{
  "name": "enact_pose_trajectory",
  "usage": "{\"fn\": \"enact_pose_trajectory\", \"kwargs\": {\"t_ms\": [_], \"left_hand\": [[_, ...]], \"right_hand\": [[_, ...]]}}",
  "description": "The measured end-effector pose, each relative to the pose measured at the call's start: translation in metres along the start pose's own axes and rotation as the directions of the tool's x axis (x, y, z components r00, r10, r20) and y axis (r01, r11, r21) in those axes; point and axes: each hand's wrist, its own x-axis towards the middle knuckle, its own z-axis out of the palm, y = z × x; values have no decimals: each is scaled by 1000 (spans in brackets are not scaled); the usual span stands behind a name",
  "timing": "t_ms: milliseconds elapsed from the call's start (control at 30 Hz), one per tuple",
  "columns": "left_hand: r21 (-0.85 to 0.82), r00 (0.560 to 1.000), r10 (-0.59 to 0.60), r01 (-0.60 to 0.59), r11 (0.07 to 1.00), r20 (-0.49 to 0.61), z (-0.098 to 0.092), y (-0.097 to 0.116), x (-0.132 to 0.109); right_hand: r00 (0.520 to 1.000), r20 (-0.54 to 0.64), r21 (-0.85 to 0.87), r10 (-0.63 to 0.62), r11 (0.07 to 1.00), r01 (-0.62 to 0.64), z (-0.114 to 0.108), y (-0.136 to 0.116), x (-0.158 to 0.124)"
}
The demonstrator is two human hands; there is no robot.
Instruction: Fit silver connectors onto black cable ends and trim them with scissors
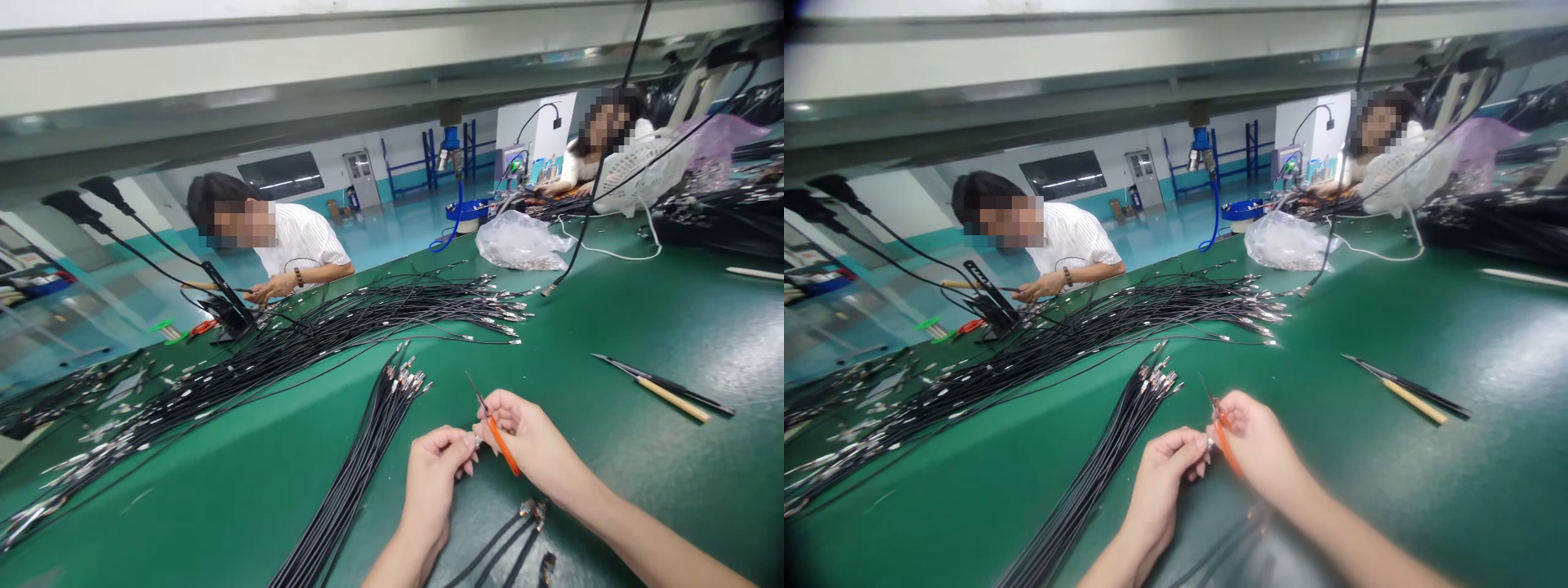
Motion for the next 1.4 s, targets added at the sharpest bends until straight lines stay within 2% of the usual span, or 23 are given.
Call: {"fn": "enact_pose_trajectory", "kwargs": {"t_ms": [167,567,667,833,1167,1400], "left_hand": [[-91,998,-56,57,994,13,0,-2,1],[-163,996,-78,85,983,48,-2,-6,3],[-127,997,-53,59,990,48,-2,-6,2],[-43,999,-43,41,998,-26,0,-4,-1],[-206,994,-112,113,972,18,-4,-4,4],[-96,997,-72,76,992,41,-3,-2,0]], "right_hand": [[1000,-7,-22,-8,1000,8,1,0,-2],[999,-25,-71,-45,997,43,-4,6,0],[999,-26,-77,-34,996,32,-4,6,0],[999,-27,-89,-44,995,41,-4,8,1],[998,-53,-80,-35,996,30,-3,5,2],[998,-42,-82,-39,996,35,-5,7,1]]}}
